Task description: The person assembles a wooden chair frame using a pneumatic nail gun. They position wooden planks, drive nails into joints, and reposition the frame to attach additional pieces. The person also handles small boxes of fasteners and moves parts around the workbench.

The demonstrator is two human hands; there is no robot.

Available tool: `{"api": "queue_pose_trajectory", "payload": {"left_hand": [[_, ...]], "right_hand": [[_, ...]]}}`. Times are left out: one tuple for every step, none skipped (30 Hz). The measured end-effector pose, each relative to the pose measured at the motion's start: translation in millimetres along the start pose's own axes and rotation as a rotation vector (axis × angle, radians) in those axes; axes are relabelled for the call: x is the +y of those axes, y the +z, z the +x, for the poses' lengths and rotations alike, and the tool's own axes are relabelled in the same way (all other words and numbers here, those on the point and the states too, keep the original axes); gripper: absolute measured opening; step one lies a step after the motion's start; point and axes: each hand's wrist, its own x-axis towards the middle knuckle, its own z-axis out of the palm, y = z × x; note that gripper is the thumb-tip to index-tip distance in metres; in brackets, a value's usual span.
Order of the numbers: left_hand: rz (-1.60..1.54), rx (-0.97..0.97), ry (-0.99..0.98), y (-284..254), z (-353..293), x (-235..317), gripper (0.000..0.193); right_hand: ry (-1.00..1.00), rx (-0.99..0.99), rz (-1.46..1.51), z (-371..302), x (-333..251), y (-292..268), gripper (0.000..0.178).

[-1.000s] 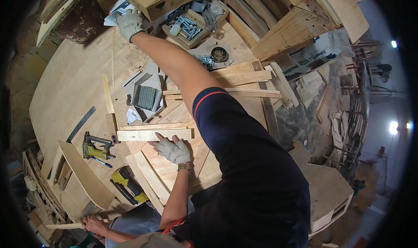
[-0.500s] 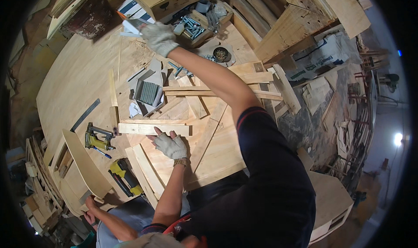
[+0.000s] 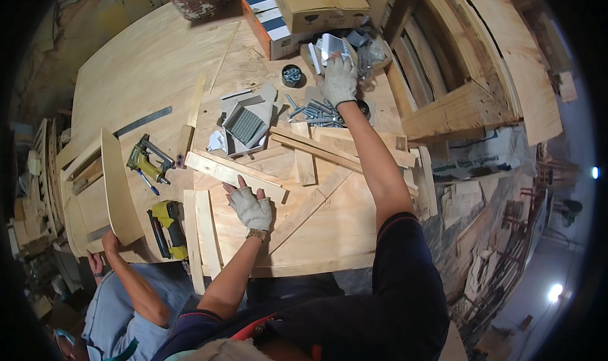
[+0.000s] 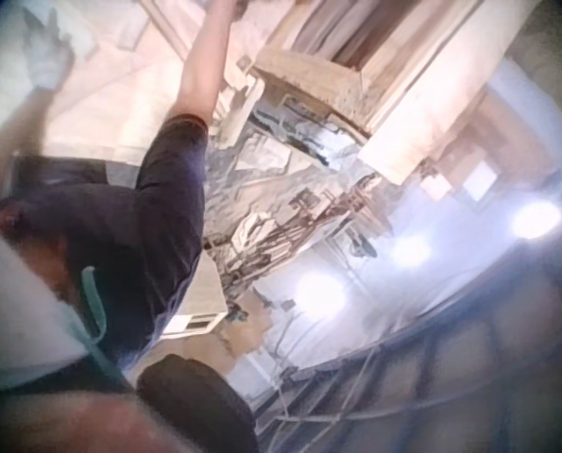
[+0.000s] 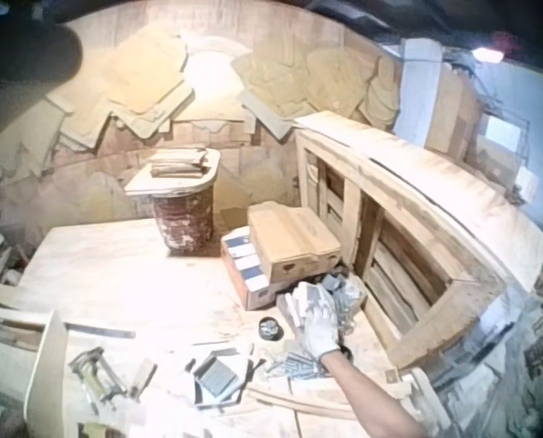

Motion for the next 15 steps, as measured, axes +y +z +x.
{"api": "queue_pose_trajectory", "payload": {"left_hand": [[-0.011,0.000,0.003,0,0,-1,0.080],[-0.015,-0.011,0.008,-1,-1,-3,0.082],[-0.026,-0.018,0.014,-1,-1,-3,0.084],[-0.038,-0.007,0.038,-1,-1,-3,0.086],[-0.040,-0.028,0.008,-1,-1,-3,0.084],[-0.041,-0.025,0.000,-2,-1,-2,0.083],[-0.041,-0.022,-0.006,-2,-1,-1,0.081],[-0.042,-0.022,-0.004,-3,0,-1,0.082],[-0.042,-0.025,0.000,-4,0,0,0.082],[-0.045,-0.036,-0.004,-5,0,0,0.082],[-0.056,-0.032,0.004,-6,1,0,0.082],[-0.071,-0.031,0.004,-7,1,0,0.082],[-0.081,-0.015,0.016,-8,1,0,0.083],[-0.092,-0.034,0.003,-8,1,0,0.083],[-0.100,-0.036,0.002,-9,0,0,0.083]], "right_hand": [[0.006,-0.142,-0.057,0,-4,-3,0.087],[0.031,-0.166,0.009,-2,-8,-8,0.094],[0.056,-0.272,0.056,1,-10,-16,0.102],[0.077,-0.352,0.096,6,-10,-25,0.109],[0.087,-0.435,0.080,11,-11,-34,0.104],[0.123,-0.486,0.095,19,-12,-43,0.103],[0.162,-0.504,0.103,27,-13,-51,0.102],[0.205,-0.502,0.123,36,-15,-58,0.100],[0.180,-0.313,0.146,42,-17,-64,0.096],[0.139,-0.147,0.183,52,-19,-67,0.096],[0.117,-0.037,0.209,64,-21,-70,0.096],[0.102,0.069,0.228,76,-24,-71,0.095],[0.065,0.191,0.209,91,-29,-69,0.100],[0.101,0.196,0.224,104,-35,-67,0.103],[0.140,0.207,0.236,117,-40,-64,0.106]]}}
